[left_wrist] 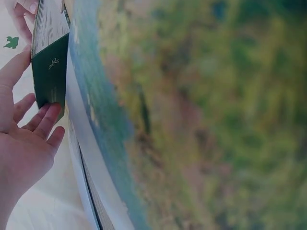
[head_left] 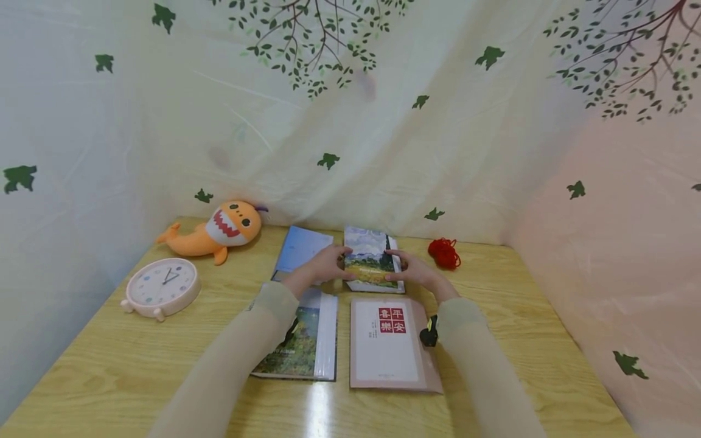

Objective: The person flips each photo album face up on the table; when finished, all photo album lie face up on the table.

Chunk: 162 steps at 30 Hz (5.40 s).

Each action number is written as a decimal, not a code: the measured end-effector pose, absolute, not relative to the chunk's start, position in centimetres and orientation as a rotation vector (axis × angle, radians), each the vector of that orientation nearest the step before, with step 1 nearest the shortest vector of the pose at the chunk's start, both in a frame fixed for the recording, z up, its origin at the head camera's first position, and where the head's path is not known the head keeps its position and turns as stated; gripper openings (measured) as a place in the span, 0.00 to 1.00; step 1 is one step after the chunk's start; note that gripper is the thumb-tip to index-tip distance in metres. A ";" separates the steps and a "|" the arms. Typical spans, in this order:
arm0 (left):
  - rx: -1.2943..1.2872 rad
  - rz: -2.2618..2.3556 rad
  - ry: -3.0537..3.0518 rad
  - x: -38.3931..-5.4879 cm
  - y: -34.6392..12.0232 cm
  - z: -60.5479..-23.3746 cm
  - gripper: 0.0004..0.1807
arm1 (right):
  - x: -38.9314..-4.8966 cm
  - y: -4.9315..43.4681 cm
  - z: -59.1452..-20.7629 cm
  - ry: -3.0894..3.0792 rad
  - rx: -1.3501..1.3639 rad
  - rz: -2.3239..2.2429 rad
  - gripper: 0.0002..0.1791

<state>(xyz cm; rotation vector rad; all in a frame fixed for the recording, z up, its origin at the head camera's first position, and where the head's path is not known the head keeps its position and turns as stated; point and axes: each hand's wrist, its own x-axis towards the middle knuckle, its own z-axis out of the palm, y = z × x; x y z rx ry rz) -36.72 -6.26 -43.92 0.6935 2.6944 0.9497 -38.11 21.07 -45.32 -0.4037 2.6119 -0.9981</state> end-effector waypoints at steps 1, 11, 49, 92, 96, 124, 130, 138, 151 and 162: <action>0.684 0.942 2.693 -36.7 -6.3 -43.9 0.42 | -38.1 21.0 -45.3 2.611 -0.399 -0.991 0.44; 0.632 0.826 2.767 -36.1 -6.5 -43.4 0.40 | -38.0 21.0 -45.1 2.572 -0.357 -0.968 0.45; 0.911 0.797 2.619 -21.6 -4.0 -44.3 0.52 | -28.7 23.9 -43.3 2.619 -0.614 -0.723 0.39; 1.034 0.629 2.629 -19.3 -3.9 -45.0 0.56 | -27.8 24.0 -41.7 2.525 -0.485 -1.037 0.19; 1.037 0.707 2.572 -19.7 -4.1 -45.2 0.55 | -27.5 24.0 -41.0 2.522 -0.456 -1.050 0.20; 0.901 1.389 2.239 -21.0 -5.3 -42.2 0.51 | -24.7 20.7 -37.6 2.266 -0.403 -1.735 0.37; 0.809 1.455 2.215 -21.0 -6.1 -40.9 0.51 | -24.5 19.6 -37.8 2.179 -0.436 -1.807 0.36; 0.715 1.583 2.101 -21.4 -7.3 -40.7 0.46 | -24.1 18.7 -38.6 2.122 -0.504 -1.771 0.32; 0.708 1.621 2.176 -21.8 -9.1 -39.9 0.45 | -23.8 16.2 -40.1 2.131 -0.717 -1.633 0.35; 0.575 1.524 2.300 -21.9 -10.1 -38.7 0.47 | -23.2 14.6 -41.6 2.137 -0.770 -1.566 0.38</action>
